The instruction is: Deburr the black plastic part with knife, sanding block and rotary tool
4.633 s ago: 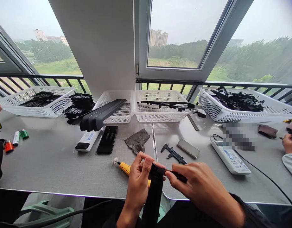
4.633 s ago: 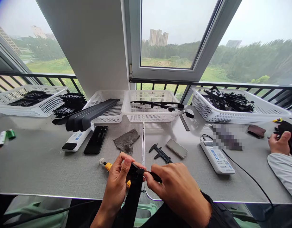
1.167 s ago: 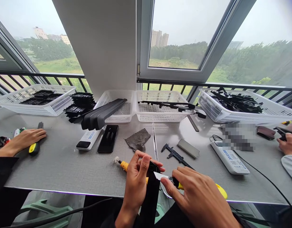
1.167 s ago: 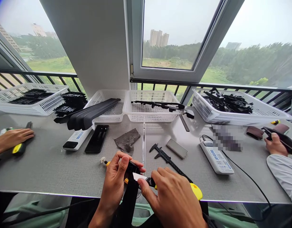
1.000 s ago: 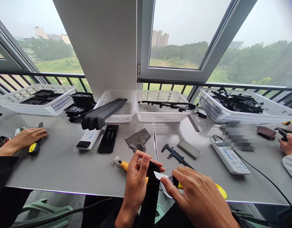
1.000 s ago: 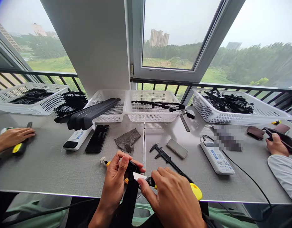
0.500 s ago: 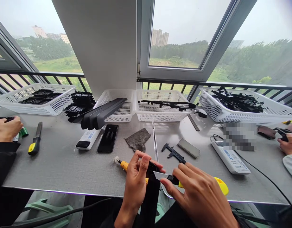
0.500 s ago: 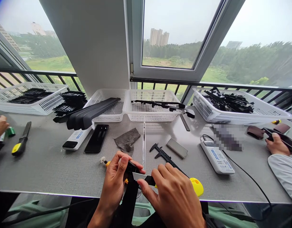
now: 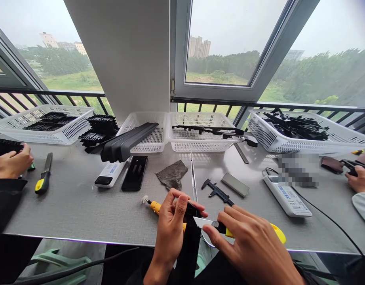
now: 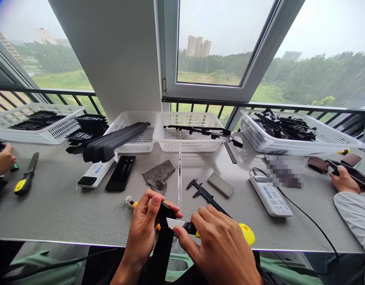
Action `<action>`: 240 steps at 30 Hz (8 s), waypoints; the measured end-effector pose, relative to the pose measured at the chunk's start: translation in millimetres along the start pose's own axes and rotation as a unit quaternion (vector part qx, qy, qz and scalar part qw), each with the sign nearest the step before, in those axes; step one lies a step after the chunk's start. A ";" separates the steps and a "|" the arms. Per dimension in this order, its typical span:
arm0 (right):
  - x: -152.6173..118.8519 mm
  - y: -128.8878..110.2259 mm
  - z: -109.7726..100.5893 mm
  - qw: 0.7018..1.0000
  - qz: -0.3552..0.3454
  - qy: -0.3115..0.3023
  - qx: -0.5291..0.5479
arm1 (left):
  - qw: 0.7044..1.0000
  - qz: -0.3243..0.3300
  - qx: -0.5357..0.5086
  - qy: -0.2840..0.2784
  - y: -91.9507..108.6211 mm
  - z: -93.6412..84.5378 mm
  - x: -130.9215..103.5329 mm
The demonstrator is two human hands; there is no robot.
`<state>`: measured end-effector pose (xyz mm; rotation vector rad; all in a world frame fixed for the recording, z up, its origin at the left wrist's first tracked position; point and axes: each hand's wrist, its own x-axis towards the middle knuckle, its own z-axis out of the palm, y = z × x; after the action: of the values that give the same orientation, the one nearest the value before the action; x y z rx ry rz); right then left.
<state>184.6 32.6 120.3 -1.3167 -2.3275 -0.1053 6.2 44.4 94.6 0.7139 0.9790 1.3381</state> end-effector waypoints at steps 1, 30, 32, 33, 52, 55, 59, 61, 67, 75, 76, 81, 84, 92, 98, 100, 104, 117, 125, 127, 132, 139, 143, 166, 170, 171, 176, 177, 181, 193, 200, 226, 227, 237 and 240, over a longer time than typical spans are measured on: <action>0.3 -0.1 -0.2 1.000 0.001 -0.003 0.002 | 1.000 0.000 -0.001 0.000 0.4 0.3 -0.3; 5.1 0.0 0.7 0.999 0.021 -0.005 0.024 | 1.000 -0.009 -0.016 -0.008 -0.7 -1.4 1.0; 6.0 -1.3 -1.0 0.999 0.025 -0.017 0.031 | 1.000 -0.012 -0.015 -0.003 0.2 -0.3 0.7; 6.3 -1.9 -1.6 0.999 0.027 -0.022 0.031 | 1.000 -0.014 -0.015 -0.002 0.4 0.0 0.6; 3.3 -1.7 7.1 0.998 0.007 0.044 -0.035 | 1.000 0.003 -0.007 -0.017 -13.5 -9.9 6.6; 3.8 -1.6 9.2 0.997 0.013 0.054 -0.044 | 1.000 0.006 0.005 -0.003 -12.0 -9.4 5.8; 5.3 -0.2 9.0 0.997 0.020 0.063 -0.048 | 1.000 0.005 0.019 0.019 -7.7 -7.0 3.3; 5.6 0.2 7.5 0.997 0.017 0.062 -0.039 | 1.000 0.003 0.023 0.018 -5.6 -5.8 2.2; 4.6 -1.7 3.1 0.999 0.006 0.048 0.000 | 1.000 -0.018 -0.010 -0.008 -1.2 -1.4 0.6; 4.8 0.5 4.3 0.998 0.011 0.055 -0.025 | 1.000 0.002 -0.002 -0.009 -10.2 -6.0 4.1; 5.0 1.4 4.5 0.998 0.012 0.058 -0.031 | 1.000 0.004 0.007 -0.001 -10.1 -6.0 3.7; 5.0 3.0 5.4 0.997 0.014 0.063 -0.040 | 0.999 0.015 0.041 0.013 -6.1 -4.0 1.7; 3.3 3.7 4.1 0.997 0.018 0.058 -0.041 | 0.999 0.015 0.037 0.013 -5.2 -3.6 1.8; -8.9 13.7 6.9 0.994 0.078 0.007 0.073 | 0.999 -0.021 -0.034 0.005 -5.3 -8.4 3.5; -15.5 4.7 21.1 0.986 0.083 -0.039 0.140 | 1.000 -0.021 -0.006 0.002 -3.5 -14.0 0.3; -12.5 1.3 22.8 0.985 0.093 -0.020 0.146 | 1.000 -0.023 0.007 0.007 -2.7 -14.5 -0.9; -1.1 -0.8 22.7 0.980 0.109 -0.020 0.162 | 0.999 -0.020 0.024 0.025 -1.4 -13.3 -2.5; 8.1 16.1 21.6 0.986 0.087 -0.049 0.135 | 0.997 -0.041 0.038 0.044 -4.4 -9.3 -4.8; -5.0 10.6 45.3 0.976 0.116 -0.053 0.175 | 0.993 -0.040 0.102 0.039 -5.5 -19.1 -11.1; -15.9 2.3 56.0 0.974 0.113 -0.066 0.183 | 0.992 -0.031 0.111 0.044 -7.4 -24.2 -12.1; -31.2 -9.7 71.5 0.972 0.120 -0.035 0.198 | 0.994 -0.034 0.104 0.026 -16.3 -36.1 -12.5; -19.3 -3.9 60.4 0.977 0.118 -0.043 0.175 | 0.982 -0.020 0.187 0.018 -14.2 -41.2 -10.1; -20.6 -3.1 60.9 0.972 0.148 -0.026 0.183 | 0.982 -0.030 0.183 0.022 -12.5 -39.7 -10.2; -9.7 -3.1 59.8 0.985 0.073 0.035 0.153 | 0.968 -0.033 0.232 -0.093 -5.3 -45.7 -13.4; -8.1 1.0 55.3 0.986 0.050 0.022 0.160 | 0.960 -0.026 0.255 -0.116 -7.6 -50.3 -11.3; -8.2 1.9 54.4 0.986 0.043 0.019 0.163 | 0.957 -0.026 0.264 -0.116 -7.2 -50.9 -11.2; -7.1 1.9 49.6 0.982 0.026 0.033 0.182 | 0.956 -0.030 0.265 -0.123 -3.4 -50.3 -11.3; -6.6 1.1 48.6 0.982 0.027 0.041 0.184 | 0.956 -0.030 0.262 -0.125 -3.0 -50.0 -11.3; -6.6 -1.2 46.3 0.980 0.040 0.051 0.187 | 0.956 -0.030 0.261 -0.130 -2.2 -49.4 -12.3; -6.9 1.9 44.2 0.980 0.028 0.036 0.193 | 0.962 -0.054 0.233 -0.131 -1.2 -50.3 -12.9; -9.1 9.2 50.5 0.980 0.022 0.004 0.199 | 0.963 -0.067 0.223 -0.139 -5.0 -54.0 -11.0; -12.2 16.1 40.2 0.964 0.027 -0.048 0.258 | 0.967 -0.088 0.196 -0.139 -5.8 -54.3 -10.1; -12.0 15.3 39.5 0.966 0.028 -0.042 0.253 | 0.966 -0.087 0.198 -0.139 -5.6 -53.9 -10.2; -12.1 17.1 35.8 0.974 0.019 -0.055 0.218 | 0.966 -0.087 0.196 -0.142 -3.7 -53.0 -10.3; -10.5 18.7 36.3 0.976 0.002 -0.056 0.211 | 0.967 -0.086 0.195 -0.142 -3.1 -52.2 -10.1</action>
<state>191.8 44.8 80.6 -1.1341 -2.2701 0.4514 -38.4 28.3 70.4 1.0614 1.0540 0.8674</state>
